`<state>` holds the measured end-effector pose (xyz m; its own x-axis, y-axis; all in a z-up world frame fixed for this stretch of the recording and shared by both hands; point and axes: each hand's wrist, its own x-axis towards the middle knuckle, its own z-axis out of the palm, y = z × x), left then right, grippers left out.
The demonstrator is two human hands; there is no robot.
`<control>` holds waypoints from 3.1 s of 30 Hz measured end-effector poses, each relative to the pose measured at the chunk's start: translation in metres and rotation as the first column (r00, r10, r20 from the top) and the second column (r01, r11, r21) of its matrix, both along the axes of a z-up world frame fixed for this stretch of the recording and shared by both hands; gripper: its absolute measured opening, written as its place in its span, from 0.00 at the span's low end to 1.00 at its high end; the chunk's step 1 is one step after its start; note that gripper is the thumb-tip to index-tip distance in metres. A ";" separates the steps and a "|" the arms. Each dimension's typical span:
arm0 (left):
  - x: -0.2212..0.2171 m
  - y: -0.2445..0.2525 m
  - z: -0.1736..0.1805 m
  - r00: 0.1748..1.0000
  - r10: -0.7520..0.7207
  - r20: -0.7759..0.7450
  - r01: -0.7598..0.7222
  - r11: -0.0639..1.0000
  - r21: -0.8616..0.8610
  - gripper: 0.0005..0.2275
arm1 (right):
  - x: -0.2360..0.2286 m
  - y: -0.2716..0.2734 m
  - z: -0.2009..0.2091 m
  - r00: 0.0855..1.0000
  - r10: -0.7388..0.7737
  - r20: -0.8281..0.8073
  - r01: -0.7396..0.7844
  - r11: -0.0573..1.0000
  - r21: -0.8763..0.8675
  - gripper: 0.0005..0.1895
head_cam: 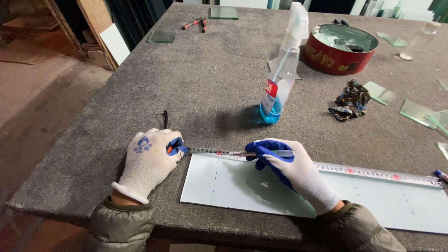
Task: Measuring and marking a white rectangular board using a tape measure and a marker on a workshop table.
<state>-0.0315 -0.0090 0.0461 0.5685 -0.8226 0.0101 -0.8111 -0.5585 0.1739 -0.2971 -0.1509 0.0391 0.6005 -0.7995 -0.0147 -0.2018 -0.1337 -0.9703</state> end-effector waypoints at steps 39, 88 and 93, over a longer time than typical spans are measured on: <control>0.067 0.005 -0.130 0.994 -0.102 -0.036 0.079 0.910 -0.408 0.07 | -0.018 -0.002 -0.006 0.903 0.306 0.303 -0.293 0.952 -0.089 0.23; -0.003 0.005 0.002 0.999 -0.015 0.029 0.014 1.000 0.026 0.05 | 0.009 0.007 0.003 0.993 -0.014 -0.113 0.012 1.000 -0.015 0.09; -0.005 0.005 0.005 0.999 -0.018 0.031 0.016 0.998 0.060 0.05 | 0.010 0.006 0.001 0.992 -0.020 -0.122 0.019 1.000 -0.012 0.09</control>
